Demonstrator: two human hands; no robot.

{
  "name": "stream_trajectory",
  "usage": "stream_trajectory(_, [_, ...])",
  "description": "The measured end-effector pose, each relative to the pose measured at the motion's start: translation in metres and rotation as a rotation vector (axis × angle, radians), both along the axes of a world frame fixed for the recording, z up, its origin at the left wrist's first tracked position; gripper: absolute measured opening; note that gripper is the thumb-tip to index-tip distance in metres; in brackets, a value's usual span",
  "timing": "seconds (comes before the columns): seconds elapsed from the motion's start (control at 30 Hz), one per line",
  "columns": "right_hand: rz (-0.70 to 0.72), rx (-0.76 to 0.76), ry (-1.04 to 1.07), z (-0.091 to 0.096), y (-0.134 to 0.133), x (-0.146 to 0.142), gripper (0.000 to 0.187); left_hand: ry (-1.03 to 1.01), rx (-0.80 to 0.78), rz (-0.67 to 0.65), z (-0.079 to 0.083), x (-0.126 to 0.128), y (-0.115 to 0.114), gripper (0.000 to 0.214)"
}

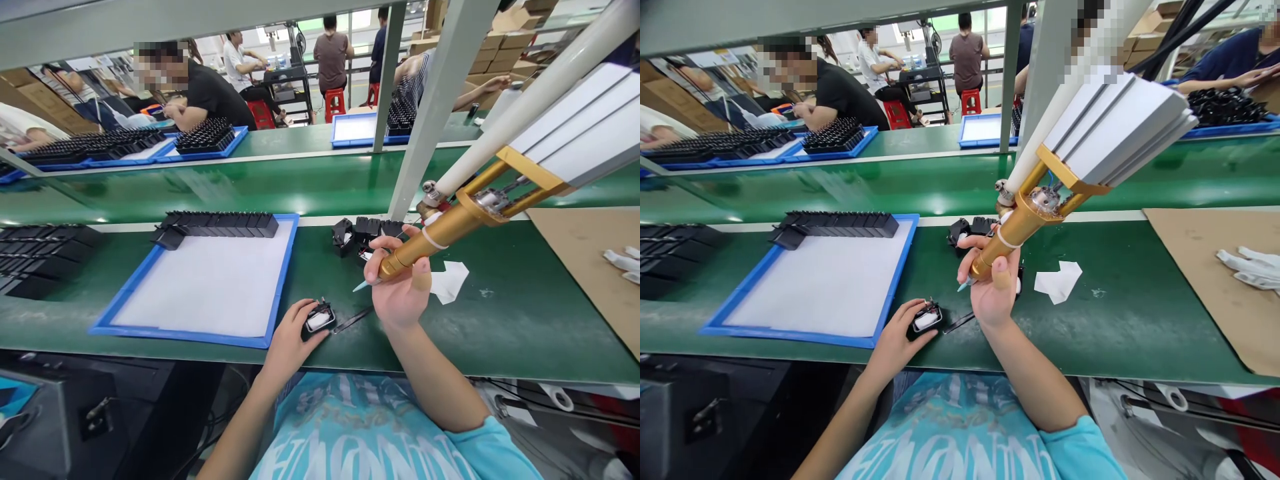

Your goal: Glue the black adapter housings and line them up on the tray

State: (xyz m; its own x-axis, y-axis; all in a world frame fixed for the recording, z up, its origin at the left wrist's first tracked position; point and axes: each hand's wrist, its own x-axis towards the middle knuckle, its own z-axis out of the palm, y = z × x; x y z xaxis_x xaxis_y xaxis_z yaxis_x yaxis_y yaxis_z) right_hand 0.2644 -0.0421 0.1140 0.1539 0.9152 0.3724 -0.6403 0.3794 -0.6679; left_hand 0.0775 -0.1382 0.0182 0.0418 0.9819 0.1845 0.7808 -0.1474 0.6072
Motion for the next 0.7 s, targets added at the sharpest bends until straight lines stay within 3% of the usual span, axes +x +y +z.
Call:
stream_trajectory(0.13, [0.079,0.018,0.029,0.004,-0.007,-0.005,0.041,-0.037,0.013,0.057,0.001,0.007,0.001,0.034])
stream_trajectory(0.4, [0.169,0.050,0.057,0.010,-0.018,-0.016,0.045,-0.122,0.205,0.039,0.040,0.025,0.010,0.029])
stream_trajectory(0.7, [0.140,0.047,0.061,0.011,-0.018,-0.013,0.033,-0.074,0.309,-0.002,0.037,0.025,0.009,0.032])
